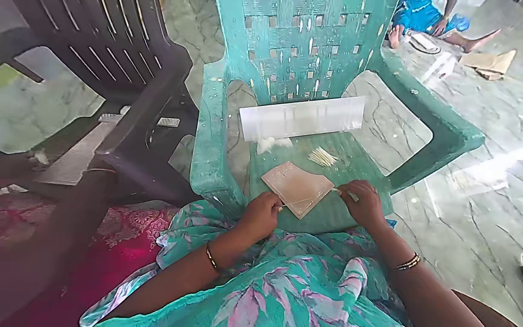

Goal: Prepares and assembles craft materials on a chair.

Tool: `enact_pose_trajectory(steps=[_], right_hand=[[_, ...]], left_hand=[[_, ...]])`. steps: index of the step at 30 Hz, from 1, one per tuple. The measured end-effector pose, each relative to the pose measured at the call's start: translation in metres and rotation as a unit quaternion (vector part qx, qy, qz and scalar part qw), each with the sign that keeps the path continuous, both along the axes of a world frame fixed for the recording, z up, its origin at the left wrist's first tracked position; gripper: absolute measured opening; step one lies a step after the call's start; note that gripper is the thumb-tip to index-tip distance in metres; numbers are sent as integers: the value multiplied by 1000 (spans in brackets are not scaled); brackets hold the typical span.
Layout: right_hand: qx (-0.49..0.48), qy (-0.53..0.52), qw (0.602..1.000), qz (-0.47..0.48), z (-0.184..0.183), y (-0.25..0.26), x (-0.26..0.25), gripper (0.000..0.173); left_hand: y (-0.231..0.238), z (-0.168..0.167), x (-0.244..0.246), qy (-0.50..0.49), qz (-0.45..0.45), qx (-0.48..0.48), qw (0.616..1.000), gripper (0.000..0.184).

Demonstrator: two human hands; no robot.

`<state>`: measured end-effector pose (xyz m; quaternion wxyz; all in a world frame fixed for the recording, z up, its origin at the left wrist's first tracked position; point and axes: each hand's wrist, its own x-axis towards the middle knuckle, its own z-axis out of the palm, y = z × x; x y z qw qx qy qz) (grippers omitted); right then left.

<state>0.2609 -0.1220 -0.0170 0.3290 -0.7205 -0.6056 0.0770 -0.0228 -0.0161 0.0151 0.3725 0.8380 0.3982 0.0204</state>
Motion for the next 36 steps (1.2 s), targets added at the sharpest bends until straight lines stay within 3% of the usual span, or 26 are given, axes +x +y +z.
enact_pose_trajectory(steps=[4,8,14,20,25,30,36], right_hand=[[-42,50,992,-105,17,47,9,20],[-61,38,981,-178,4,107,24,27],[-190,25,961,-199,-10,148,39,33],[-184,28,957,-222,4,126,51,38],[-161,33,981,-106,7,77,33,27],[-295,60,952,-56,9,58,7,59],[-323,37,945,-41,12,70,-14,61]], left_hand=[[0,-10,-3,-3,-4,-33,999,28],[-1,-15,-2,-11,-20,-53,998,28],[0,-20,-5,-18,-36,-53,998,28],[4,-26,-6,-32,-31,-54,998,29],[5,-27,-1,-67,-29,-42,996,30],[7,-22,8,-74,-20,-23,997,34],[11,-14,13,-30,-17,-35,999,35]])
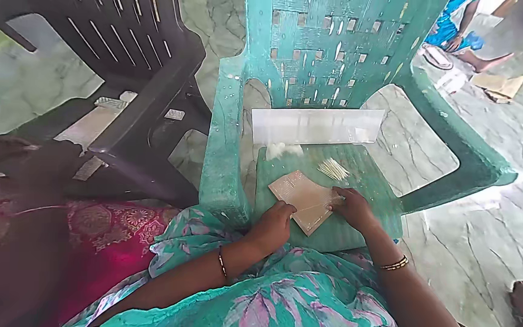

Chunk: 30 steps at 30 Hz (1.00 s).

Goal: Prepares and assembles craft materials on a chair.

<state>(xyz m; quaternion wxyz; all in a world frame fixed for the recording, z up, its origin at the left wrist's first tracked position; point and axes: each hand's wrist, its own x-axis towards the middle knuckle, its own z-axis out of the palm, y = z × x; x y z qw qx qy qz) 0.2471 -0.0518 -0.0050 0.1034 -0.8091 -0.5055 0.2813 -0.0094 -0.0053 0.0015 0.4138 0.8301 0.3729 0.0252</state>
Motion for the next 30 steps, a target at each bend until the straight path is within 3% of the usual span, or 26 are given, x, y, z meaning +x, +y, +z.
enact_pose_trajectory(steps=[14,19,22,25,30], right_hand=[[39,18,998,46,-2,23,-7,48],[173,-30,984,35,8,55,-2,31],[258,-42,960,103,4,89,-20,32],[316,-73,924,205,-13,126,-44,37],[332,-152,882,297,-34,168,-75,36]], left_hand=[[6,-23,-7,-63,18,46,997,34],[4,-31,-10,-154,89,-1,984,32],[6,-38,-10,-230,126,-55,963,33],[6,-48,-8,-299,132,-24,945,31],[10,-52,-7,-325,123,-10,937,30]])
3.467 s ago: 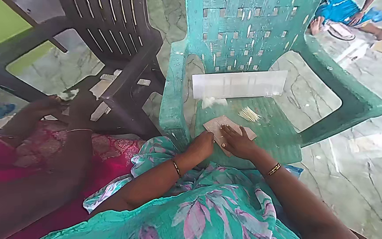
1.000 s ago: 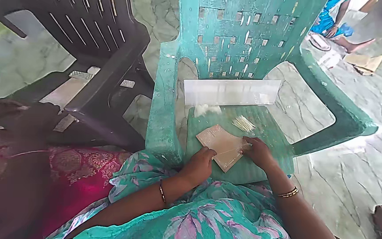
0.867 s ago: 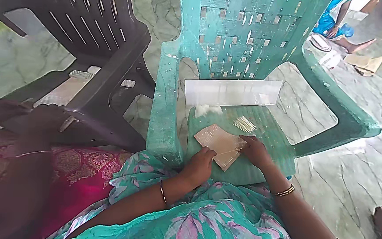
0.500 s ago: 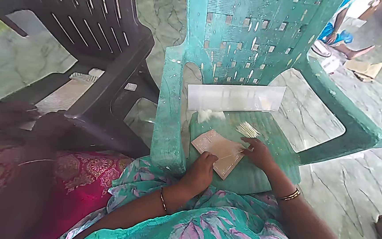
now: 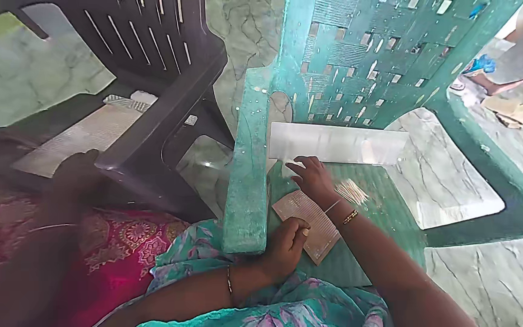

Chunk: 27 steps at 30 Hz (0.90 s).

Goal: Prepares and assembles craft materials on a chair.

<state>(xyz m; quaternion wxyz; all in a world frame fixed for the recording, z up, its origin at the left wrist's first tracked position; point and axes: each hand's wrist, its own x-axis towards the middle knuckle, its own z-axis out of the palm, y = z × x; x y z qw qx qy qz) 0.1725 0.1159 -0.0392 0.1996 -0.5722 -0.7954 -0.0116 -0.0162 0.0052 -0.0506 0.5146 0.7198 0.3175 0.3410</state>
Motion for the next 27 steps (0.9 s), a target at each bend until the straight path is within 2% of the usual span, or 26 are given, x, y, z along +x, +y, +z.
enact_pose_trajectory(steps=[5,9,12,14,17,19,21,23,25,27], right_hand=[[38,17,999,-6,-12,9,2,13],[92,48,995,10,-16,-5,7,13],[80,79,993,22,-14,-24,11,12],[60,121,991,-3,-11,-41,12,12],[24,224,970,-91,-2,-67,17,10],[-18,318,934,-164,10,-82,20,11],[-57,437,870,-222,21,-95,22,6],[-81,568,785,-232,30,-109,21,8],[-121,652,717,-216,39,-125,18,12],[-151,689,680,-203,47,-142,11,15]], left_hand=[[-1,4,1,-20,-8,-2,1000,27],[-2,5,3,-38,-5,5,999,26],[-1,5,2,-43,-11,12,999,26],[-1,7,0,-37,-16,12,999,26],[0,6,0,-38,-22,3,999,26],[1,3,-1,-41,-29,-13,999,27],[1,1,-1,-37,-31,-39,998,30],[2,2,-2,-35,-31,-76,996,32],[2,5,-3,-40,-27,-106,993,33],[2,7,-3,-51,-13,-127,991,32]])
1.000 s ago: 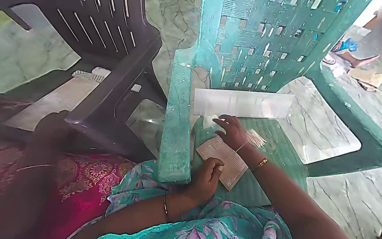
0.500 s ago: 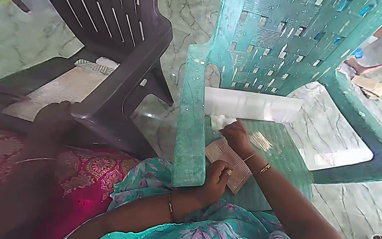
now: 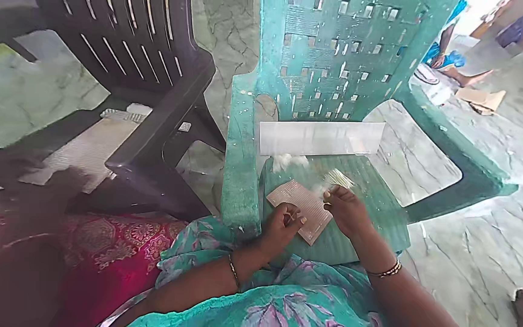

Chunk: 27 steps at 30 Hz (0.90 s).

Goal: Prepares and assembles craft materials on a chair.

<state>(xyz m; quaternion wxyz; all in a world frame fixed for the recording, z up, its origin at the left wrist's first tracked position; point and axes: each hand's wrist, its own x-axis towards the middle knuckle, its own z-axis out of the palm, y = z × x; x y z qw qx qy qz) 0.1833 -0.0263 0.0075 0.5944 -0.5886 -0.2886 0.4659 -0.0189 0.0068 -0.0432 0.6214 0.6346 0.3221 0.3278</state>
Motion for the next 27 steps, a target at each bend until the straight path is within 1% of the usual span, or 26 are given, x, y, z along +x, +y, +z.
enact_pose_trajectory(steps=[2,4,6,9,10,12,14,15,17,18,20,21,22,23,25,27], right_hand=[[-9,14,1000,26,3,-17,-8,12],[-1,6,998,63,0,-31,-14,9],[8,2,995,95,-6,-42,-20,8],[9,-1,991,131,-7,-51,-29,4],[12,-1,990,139,-7,-52,-30,3],[20,-10,988,151,-5,-53,-31,5],[27,-16,989,143,-3,-54,-31,8],[28,-16,991,130,-2,-54,-30,10],[29,-28,993,115,1,-55,-28,8],[33,-51,991,121,1,-56,-26,13],[44,-113,981,151,0,-57,-18,35],[45,-138,975,170,1,-58,-15,41],[45,-151,970,185,2,-58,-11,43],[39,-159,968,191,3,-59,-9,38],[22,-162,970,178,6,-58,-7,17],[21,-130,980,147,8,-58,-5,8]], left_hand=[[-2,4,0,-29,18,-27,999,24],[-4,9,1,-72,32,-59,995,14],[-8,16,1,-94,37,-98,990,10],[-15,29,-3,-71,-2,-117,991,22],[-17,32,-3,-61,-13,-120,991,22],[-23,35,-2,-50,-12,-121,991,13],[-27,36,-1,-39,1,-115,993,4],[-29,38,-1,-34,6,-113,993,3],[-30,42,0,-19,16,-103,994,4],[-30,44,1,-6,15,-91,996,5],[-27,51,1,42,-1,-57,997,12],[-25,54,2,69,-13,-36,997,17],[-23,58,2,94,-28,-17,995,21],[-21,62,3,115,-42,0,993,24],[-16,68,6,146,-58,32,987,23],[-13,73,10,155,-41,49,986,24]])
